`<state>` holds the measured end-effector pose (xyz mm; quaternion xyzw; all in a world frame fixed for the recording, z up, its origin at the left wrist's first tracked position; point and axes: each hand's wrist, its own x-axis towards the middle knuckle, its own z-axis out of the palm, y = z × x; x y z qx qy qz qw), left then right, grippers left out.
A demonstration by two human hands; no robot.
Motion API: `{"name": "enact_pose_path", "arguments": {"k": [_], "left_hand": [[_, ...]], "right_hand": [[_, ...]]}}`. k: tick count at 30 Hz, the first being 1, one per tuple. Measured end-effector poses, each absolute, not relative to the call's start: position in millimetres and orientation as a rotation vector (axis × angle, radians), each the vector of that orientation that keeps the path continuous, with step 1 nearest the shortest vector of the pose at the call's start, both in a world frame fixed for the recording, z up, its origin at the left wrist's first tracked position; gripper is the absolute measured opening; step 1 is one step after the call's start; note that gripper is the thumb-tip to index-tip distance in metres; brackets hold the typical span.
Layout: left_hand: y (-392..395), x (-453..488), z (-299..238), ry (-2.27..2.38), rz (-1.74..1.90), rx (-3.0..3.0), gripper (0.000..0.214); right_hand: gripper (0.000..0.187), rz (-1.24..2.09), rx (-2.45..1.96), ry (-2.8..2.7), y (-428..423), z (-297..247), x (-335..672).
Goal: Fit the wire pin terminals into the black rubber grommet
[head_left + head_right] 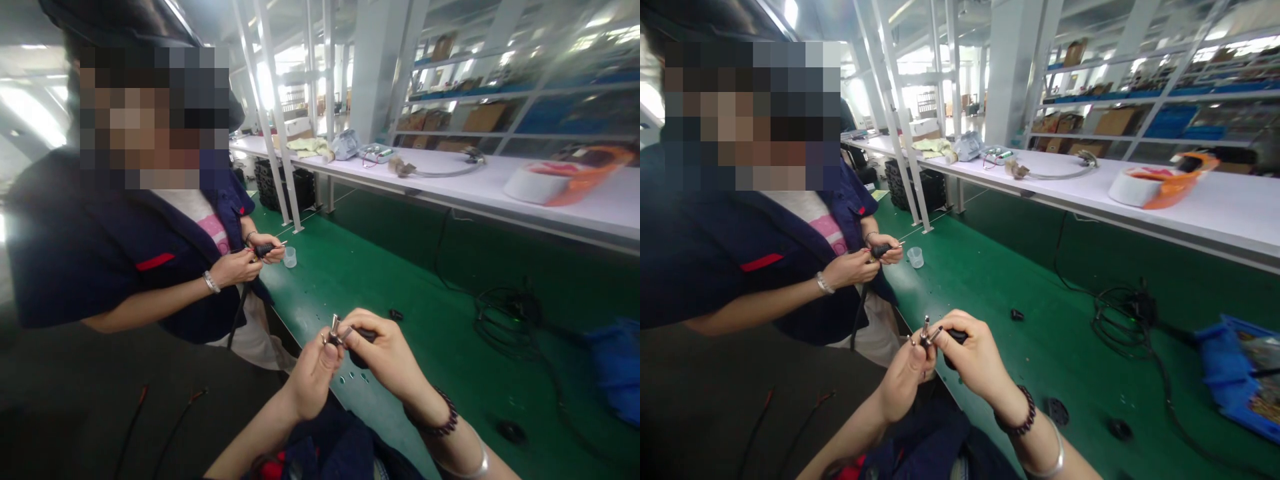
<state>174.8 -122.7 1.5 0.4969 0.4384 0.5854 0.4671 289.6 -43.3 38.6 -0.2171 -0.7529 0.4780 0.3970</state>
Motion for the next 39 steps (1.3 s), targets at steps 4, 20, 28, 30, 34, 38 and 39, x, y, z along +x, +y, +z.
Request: {"name": "enact_pose_path", "arguments": {"k": [4, 20, 28, 30, 34, 38, 39], "left_hand": [[-124, 176, 6, 1.319, 1.474, 1.481, 0.049], [-128, 180, 2, 1.565, 1.271, 1.740, 0.042], [-128, 183, 1, 1.600, 1.257, 1.808, 0.041], [-128, 183, 0, 1.583, 1.258, 1.798, 0.041], [-127, 183, 0, 1.566, 1.273, 1.742, 0.042], [-127, 182, 2, 1.542, 1.259, 1.660, 0.043], [-127, 181, 3, 1.532, 1.250, 1.625, 0.043]], "right_hand": [[0.028, 1.228, -0.564, -2.015, -52, 49, 297], [0.025, 1.467, -0.815, -1.644, -50, 41, 311], [0.035, 1.802, -0.669, -0.734, -43, 49, 308], [0.037, 1.797, -0.677, -0.699, -48, 48, 302], [0.041, 1.905, -0.689, -0.685, -55, 40, 295], [0.038, 1.838, -0.608, -0.707, -57, 32, 294], [0.036, 1.797, -0.570, -0.734, -57, 30, 294]]}}
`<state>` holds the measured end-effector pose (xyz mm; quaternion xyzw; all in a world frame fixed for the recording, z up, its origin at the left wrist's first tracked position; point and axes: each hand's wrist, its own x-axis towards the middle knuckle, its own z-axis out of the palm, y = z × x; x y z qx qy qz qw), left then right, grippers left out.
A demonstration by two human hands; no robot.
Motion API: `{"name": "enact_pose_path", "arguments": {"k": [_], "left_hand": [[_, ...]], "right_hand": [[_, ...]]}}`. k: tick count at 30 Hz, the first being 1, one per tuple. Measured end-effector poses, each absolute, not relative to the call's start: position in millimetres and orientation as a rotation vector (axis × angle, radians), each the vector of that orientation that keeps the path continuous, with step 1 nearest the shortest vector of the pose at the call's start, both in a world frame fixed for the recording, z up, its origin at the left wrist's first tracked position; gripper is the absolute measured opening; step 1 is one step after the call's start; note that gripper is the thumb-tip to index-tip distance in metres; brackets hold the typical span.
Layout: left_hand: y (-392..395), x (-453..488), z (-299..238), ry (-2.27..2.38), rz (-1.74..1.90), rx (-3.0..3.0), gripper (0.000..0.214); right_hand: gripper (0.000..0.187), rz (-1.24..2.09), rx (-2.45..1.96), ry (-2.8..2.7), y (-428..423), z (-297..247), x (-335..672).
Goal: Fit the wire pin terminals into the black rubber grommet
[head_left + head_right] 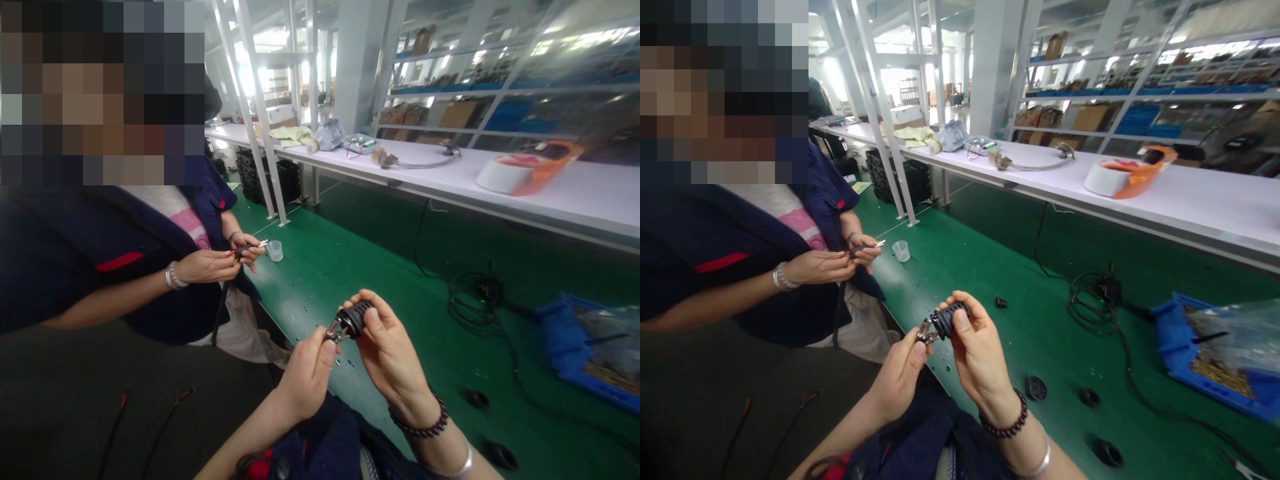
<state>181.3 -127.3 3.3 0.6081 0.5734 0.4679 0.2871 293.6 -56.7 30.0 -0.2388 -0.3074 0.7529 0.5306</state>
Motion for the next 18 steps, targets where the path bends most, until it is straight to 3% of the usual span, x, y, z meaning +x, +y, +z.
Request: {"name": "enact_pose_path", "arguments": {"k": [7, 18], "left_hand": [[-122, 175, 12, 1.368, 1.203, 1.514, 0.049], [-122, 171, 17, 1.381, 1.084, 1.640, 0.040]], "right_hand": [[0.031, 1.637, -0.400, -0.960, -50, 24, 296], [0.033, 1.626, -0.459, -1.148, -36, 27, 302]]}}
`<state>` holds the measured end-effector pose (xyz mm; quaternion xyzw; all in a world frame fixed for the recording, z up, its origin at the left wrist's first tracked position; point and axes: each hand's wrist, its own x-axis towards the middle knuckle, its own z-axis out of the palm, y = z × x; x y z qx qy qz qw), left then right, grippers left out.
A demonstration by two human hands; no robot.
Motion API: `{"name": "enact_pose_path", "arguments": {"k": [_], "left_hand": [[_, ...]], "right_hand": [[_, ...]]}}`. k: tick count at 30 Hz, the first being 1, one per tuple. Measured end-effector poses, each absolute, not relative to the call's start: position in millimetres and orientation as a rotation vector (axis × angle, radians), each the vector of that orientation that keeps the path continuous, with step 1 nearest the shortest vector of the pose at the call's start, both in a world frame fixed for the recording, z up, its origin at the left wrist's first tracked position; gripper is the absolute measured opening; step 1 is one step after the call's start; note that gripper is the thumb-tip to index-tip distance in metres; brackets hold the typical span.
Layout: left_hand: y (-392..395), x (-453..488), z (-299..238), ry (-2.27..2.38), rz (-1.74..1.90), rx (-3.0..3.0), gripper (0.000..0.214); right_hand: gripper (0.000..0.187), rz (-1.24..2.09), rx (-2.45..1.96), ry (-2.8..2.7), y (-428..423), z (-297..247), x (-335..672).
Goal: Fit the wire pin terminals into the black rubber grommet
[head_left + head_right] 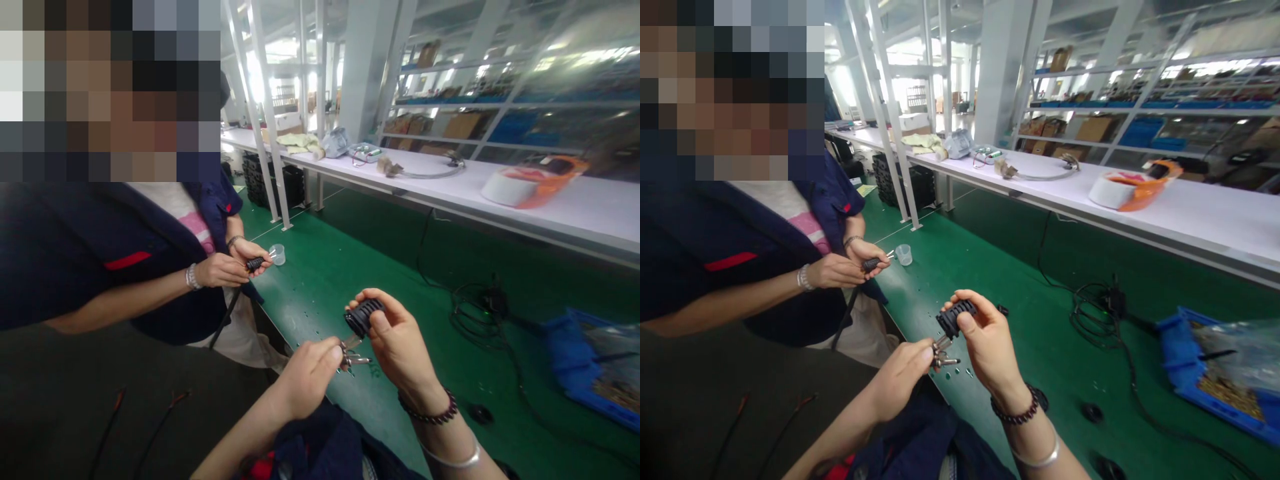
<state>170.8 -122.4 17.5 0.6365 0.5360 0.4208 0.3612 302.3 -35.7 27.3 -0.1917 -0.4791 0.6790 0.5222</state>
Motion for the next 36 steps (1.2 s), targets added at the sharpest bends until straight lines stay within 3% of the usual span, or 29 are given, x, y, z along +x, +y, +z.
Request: {"name": "enact_pose_path", "arguments": {"k": [12, 19, 36], "left_hand": [[-121, 166, 17, 1.369, 1.120, 1.605, 0.040], [-123, 167, 13, 1.376, 1.112, 1.600, 0.047], [-119, 160, 9, 0.856, 1.006, 1.037, 0.059]], "right_hand": [[0.029, 1.409, -0.439, -1.731, -22, 48, 317], [0.026, 1.365, -0.449, -1.779, -22, 48, 326], [0.027, 1.596, -0.106, -1.954, -1, 52, 330]]}}
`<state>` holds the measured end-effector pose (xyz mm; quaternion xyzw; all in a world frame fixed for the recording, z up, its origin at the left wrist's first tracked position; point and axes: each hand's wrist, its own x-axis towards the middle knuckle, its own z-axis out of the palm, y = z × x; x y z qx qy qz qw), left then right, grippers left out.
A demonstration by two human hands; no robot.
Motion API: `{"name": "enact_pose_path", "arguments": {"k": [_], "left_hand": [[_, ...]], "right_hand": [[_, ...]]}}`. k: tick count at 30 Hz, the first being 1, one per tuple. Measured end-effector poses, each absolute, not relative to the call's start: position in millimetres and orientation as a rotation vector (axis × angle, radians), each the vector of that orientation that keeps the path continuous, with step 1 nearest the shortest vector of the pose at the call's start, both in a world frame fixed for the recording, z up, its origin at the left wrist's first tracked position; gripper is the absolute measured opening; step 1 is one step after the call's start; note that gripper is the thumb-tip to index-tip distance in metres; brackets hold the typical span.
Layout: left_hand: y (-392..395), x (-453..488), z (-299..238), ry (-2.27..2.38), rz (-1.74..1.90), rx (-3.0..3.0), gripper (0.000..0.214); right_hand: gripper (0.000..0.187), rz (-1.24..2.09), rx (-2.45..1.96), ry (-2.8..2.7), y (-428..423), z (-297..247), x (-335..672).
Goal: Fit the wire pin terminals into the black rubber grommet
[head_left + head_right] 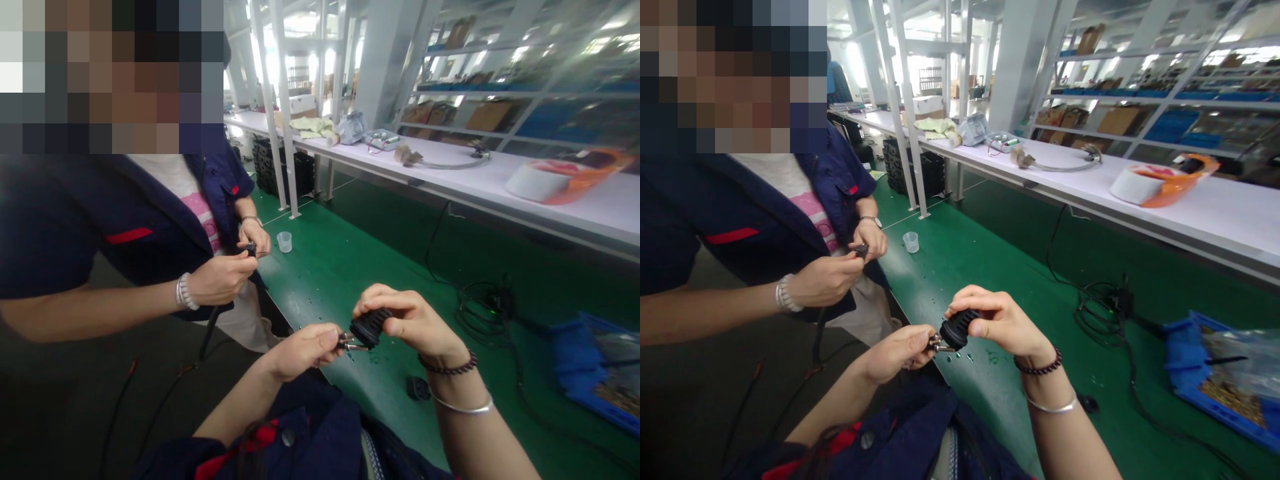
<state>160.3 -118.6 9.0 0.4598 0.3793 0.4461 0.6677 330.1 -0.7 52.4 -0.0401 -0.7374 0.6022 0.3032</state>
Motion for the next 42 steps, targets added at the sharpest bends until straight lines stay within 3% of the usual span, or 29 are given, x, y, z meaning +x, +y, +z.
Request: {"name": "enact_pose_path", "arguments": {"k": [6, 13, 24, 28, 36, 42], "left_hand": [[-120, 163, 7, 0.728, 1.059, 0.994, 0.056], [-122, 166, 7, 0.711, 1.116, 0.983, 0.052], [-127, 166, 6, 0.722, 1.088, 1.059, 0.056], [-129, 168, 8, 0.884, 1.122, 1.141, 0.055], [-130, 174, 9, 1.281, 1.160, 1.410, 0.061], [-127, 174, 7, 1.325, 1.135, 1.501, 0.064]], "right_hand": [[0.023, 1.668, -0.105, -1.778, -5, 47, 327], [0.025, 1.468, -0.219, -1.773, -15, 49, 329], [0.026, 1.547, -0.139, -1.833, -8, 52, 327], [0.028, 1.520, -0.166, -1.841, -12, 54, 328], [0.027, 1.024, -0.341, -1.986, -32, 59, 331], [0.027, 1.101, -0.267, -2.120, -25, 57, 334]]}}
